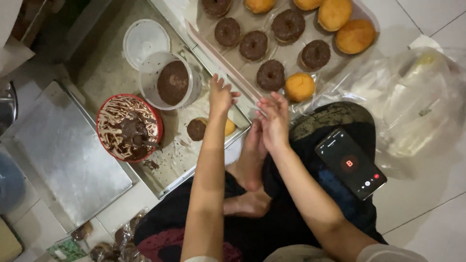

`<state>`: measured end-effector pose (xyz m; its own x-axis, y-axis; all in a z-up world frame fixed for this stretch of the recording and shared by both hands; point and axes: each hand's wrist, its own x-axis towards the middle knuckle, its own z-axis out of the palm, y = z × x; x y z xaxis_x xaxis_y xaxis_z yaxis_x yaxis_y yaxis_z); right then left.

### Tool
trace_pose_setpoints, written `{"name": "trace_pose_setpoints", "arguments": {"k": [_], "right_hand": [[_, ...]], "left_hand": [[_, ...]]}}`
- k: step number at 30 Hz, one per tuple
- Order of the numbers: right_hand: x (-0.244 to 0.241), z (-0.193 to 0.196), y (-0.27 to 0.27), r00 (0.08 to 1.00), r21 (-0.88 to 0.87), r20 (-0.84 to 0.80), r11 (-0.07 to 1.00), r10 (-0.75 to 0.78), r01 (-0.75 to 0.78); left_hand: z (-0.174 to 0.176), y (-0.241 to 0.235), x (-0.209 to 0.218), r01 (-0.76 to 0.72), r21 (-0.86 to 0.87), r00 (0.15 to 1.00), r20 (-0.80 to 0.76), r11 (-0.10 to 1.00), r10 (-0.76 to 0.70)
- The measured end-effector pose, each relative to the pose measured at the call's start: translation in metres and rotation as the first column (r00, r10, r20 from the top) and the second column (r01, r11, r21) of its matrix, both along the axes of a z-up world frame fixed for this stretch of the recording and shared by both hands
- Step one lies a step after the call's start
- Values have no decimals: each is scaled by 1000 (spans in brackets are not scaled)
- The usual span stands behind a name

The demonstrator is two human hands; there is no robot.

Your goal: The person sits on the floor and uses a spoon to scoop chocolate filling from a bowl into the center of donuts. They handle the donuts one by one, filling them and placing them onto a tray.

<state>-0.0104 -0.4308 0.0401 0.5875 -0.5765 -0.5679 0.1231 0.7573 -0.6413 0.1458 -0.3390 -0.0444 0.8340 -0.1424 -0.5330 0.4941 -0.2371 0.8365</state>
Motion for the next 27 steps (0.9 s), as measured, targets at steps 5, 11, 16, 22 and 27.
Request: {"name": "trace_pose_setpoints", "arguments": {"k": [5,11,16,22,27], "right_hand": [[-16,-19,3,998,8,-18,998,57,-57],[-10,-20,17,994,-26,29,994,103,-102],[-8,-15,26,988,-27,13,988,151,-151],[-8,-12,22,985,-48,-32,984,171,-173],[-8,-6,20,983,-32,-34,983,181,-182]], "left_hand": [[-25,-21,36,68,54,997,-50,996,-65],[11,6,51,258,-24,966,-25,966,-259],[52,-4,53,455,-42,890,21,889,-455],[16,-30,69,405,490,768,275,772,-578],[21,-18,71,-214,953,410,287,214,-866]]}}
